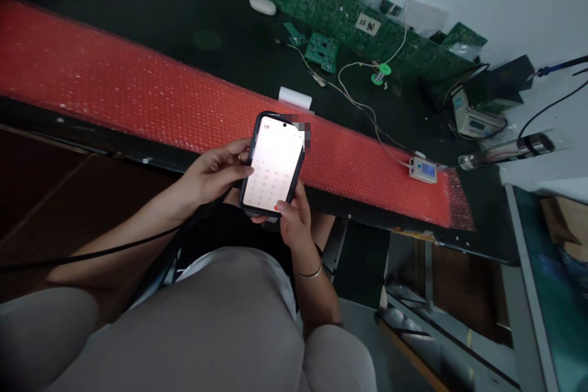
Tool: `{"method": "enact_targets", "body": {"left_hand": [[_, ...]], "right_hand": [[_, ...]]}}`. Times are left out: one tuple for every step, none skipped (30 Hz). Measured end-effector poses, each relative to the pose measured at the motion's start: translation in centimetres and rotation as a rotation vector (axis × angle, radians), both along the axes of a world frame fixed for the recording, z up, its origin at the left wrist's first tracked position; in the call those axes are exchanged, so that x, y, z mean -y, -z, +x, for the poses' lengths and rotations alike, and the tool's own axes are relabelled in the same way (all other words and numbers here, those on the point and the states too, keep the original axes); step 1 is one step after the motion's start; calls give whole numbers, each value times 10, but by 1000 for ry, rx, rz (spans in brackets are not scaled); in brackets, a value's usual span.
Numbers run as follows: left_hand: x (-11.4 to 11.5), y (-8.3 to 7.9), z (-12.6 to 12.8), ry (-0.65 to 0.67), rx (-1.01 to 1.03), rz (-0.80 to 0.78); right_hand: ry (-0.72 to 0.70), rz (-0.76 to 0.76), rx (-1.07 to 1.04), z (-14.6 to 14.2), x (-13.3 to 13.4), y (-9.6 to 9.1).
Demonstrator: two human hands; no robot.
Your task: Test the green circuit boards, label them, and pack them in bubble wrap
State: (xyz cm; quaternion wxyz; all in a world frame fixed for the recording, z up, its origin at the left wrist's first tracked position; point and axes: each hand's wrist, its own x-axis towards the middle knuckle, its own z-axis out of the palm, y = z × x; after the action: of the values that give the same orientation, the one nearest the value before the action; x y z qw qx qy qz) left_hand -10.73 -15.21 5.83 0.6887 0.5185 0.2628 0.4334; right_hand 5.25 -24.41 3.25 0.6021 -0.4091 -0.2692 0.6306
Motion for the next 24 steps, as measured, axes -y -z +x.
{"method": "enact_targets", "body": {"left_hand": [[0,1,0,4,-9,17],[0,1,-1,7,-18,32],[0,1,-1,9,-24,44],[0,1,-1,9,-29,55],[0,1,-2,6,-33,67],[0,1,-2,3,-37,80],[0,1,-2,0,-40,94],[0,1,-2,-1,-43,105],[0,1,-2,1,-44,111],[0,2,-2,9,-43,110],[0,2,-3,18,-38,100],[0,2,-3,27,-31,77],[0,3,-3,34,-22,46],[1,4,-3,42,-11,11],[1,4,-3,49,2,-24],[2,4,-3,57,18,-53],[2,4,-3,72,32,-72],[3,4,-3,96,41,-80],[4,3,-4,121,41,-76],[5,2,-4,143,34,-59],[5,1,-4,160,19,-28],[5,0,-5,172,-3,12],[5,-1,-5,176,-27,55],[5,-1,-6,174,-50,93]], "right_hand": [[-5,-1,16,0,0,0],[-5,-2,31,0,0,0],[-5,-4,41,0,0,0],[-3,-5,45,0,0,0],[-1,-4,44,0,0,0],[-1,-2,41,-1,0,0],[-2,1,35,-1,-1,0],[-2,3,27,-1,-1,0],[1,3,19,-1,-1,-1],[8,3,14,-2,-1,-1],[16,0,11,-2,-1,-2],[27,-4,9,-2,-1,-2],[38,-8,9,-2,-1,-3],[47,-13,8,-2,-1,-4],[55,-17,7,-2,-1,-5],[60,-21,7,-2,-1,-6],[64,-21,8,-1,-1,-6],[69,-18,14,0,-1,-7],[76,-14,22,0,-2,-7],[87,-11,32,1,-2,-7],[100,-11,41,1,-2,-7],[113,-13,50,1,-2,-6],[121,-17,59,1,-2,-6],[123,-22,69,1,-2,-6]]}}
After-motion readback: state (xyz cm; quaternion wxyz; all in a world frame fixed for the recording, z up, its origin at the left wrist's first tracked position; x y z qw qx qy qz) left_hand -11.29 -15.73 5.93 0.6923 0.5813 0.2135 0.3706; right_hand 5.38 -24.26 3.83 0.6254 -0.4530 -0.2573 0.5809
